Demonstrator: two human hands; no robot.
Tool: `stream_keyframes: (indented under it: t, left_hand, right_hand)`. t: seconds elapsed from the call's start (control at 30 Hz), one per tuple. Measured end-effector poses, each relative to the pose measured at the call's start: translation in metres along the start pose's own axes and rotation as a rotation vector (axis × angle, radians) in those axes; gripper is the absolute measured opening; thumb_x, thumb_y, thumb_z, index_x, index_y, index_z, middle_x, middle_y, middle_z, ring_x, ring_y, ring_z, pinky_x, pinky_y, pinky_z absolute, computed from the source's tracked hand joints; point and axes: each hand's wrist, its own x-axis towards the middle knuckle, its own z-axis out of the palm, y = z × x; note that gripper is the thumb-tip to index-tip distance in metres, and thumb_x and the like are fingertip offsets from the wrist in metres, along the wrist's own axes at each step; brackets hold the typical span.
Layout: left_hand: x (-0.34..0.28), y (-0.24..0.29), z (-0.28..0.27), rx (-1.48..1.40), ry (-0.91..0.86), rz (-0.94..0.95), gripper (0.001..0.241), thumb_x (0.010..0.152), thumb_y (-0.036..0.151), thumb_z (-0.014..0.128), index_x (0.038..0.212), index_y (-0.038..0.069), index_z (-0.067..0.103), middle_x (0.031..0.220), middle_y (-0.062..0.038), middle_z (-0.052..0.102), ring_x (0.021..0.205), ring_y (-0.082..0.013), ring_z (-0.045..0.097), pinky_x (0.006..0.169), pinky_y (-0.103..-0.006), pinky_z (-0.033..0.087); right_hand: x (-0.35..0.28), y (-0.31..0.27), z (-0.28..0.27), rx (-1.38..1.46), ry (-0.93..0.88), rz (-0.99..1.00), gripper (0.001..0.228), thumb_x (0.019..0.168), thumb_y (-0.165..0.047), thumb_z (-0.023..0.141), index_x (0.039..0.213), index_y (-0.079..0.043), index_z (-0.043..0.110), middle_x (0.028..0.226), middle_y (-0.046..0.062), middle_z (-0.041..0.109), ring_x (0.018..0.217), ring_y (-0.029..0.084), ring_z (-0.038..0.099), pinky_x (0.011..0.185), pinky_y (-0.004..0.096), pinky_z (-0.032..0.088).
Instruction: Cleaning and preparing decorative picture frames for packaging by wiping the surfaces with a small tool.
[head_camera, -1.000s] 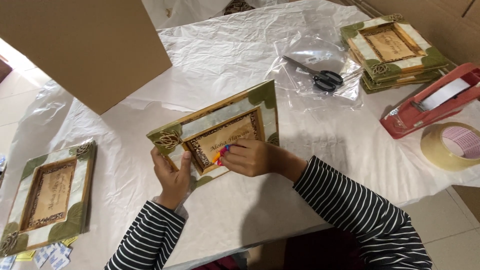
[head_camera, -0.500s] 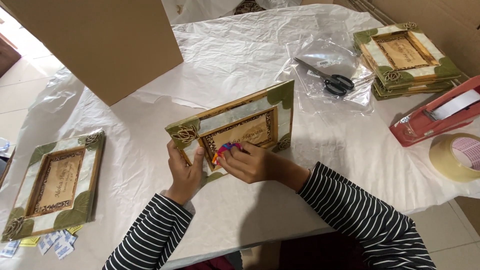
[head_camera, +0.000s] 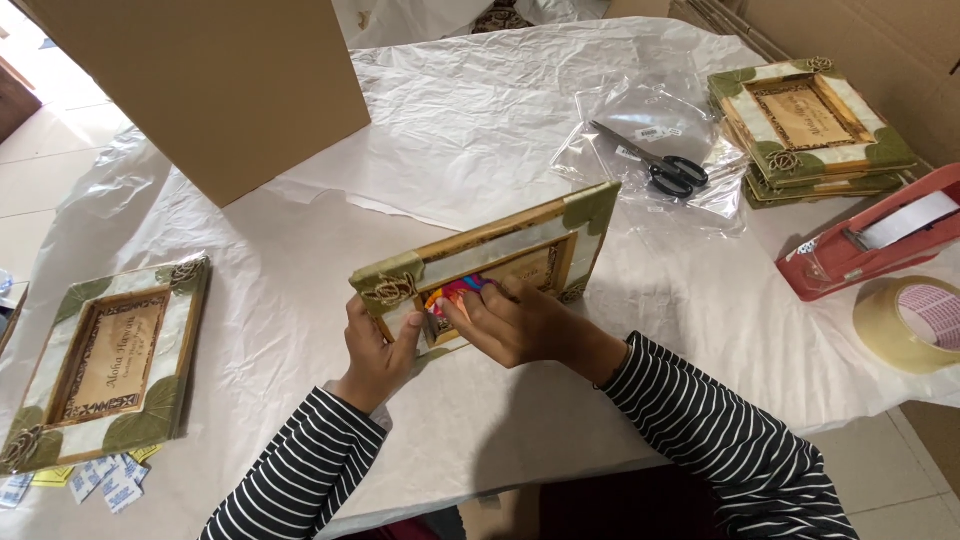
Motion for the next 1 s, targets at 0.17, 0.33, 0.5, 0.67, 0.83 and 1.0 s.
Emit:
stream_keyframes:
  t: [0.17,0.33,0.5,0.67,0.83,1.0]
  left_hand:
    - [-0.008,-0.005,0.003,0.039,0.009,0.087,0.050,0.089,0.025,0.075,0.118,-0.004,0.048,0.088,-0.020,0.069,0.072,-0.0368,0.072,0.068,-0.0423,0.057]
    - [-0.006,0.000,0.003,0.021,0.026,0.110,0.051,0.086,0.023,0.078,0.116,-0.006,0.049,0.084,-0.019,0.068,0.065,-0.0356,0.071,0.060,-0.0381,0.057]
    - [-0.008,-0.001,0.004,-0.007,0.038,0.095,0.051,0.087,0.022,0.078,0.117,-0.006,0.049,0.082,-0.020,0.068,0.063,-0.0322,0.071,0.055,-0.0367,0.055]
    - [-0.001,0.004,-0.002,-0.006,0.017,0.023,0.051,0.090,0.021,0.073,0.125,-0.005,0.047,0.088,-0.018,0.070,0.066,-0.0300,0.072,0.055,-0.0336,0.055]
    - [0.008,0.016,-0.002,-0.019,0.004,-0.020,0.048,0.094,0.018,0.068,0.128,-0.006,0.044,0.093,-0.021,0.070,0.079,-0.0279,0.072,0.066,-0.0389,0.057]
    - [0.015,0.021,-0.002,-0.043,0.009,-0.133,0.047,0.095,0.015,0.067,0.131,-0.004,0.043,0.099,-0.020,0.070,0.088,-0.0258,0.070,0.074,-0.0417,0.057]
  right_hand:
    - [0.003,-0.002,-0.006,0.002,0.005,0.028,0.016,0.098,-0.011,0.066,0.108,-0.014,0.078,0.083,0.008,0.058,0.071,0.021,0.053,0.064,0.033,0.044]
    - [0.010,0.000,-0.012,0.005,0.008,0.057,0.015,0.098,-0.012,0.067,0.106,-0.015,0.080,0.079,0.007,0.058,0.068,0.020,0.051,0.061,0.032,0.044]
    - [0.003,0.001,-0.008,0.001,0.014,0.062,0.018,0.099,-0.011,0.063,0.107,-0.013,0.079,0.080,0.009,0.057,0.068,0.022,0.051,0.061,0.032,0.044]
    - [-0.017,0.009,0.003,0.008,0.008,0.074,0.015,0.095,-0.008,0.067,0.104,-0.012,0.078,0.080,0.009,0.057,0.068,0.023,0.053,0.063,0.035,0.048]
    - [-0.042,0.021,0.017,-0.006,-0.023,0.091,0.014,0.091,-0.006,0.070,0.102,-0.008,0.077,0.080,0.010,0.058,0.068,0.025,0.056,0.063,0.038,0.050]
    - [-0.046,0.048,0.014,-0.083,-0.046,0.130,0.005,0.088,-0.008,0.069,0.089,-0.008,0.074,0.069,0.005,0.053,0.059,0.021,0.054,0.062,0.036,0.050]
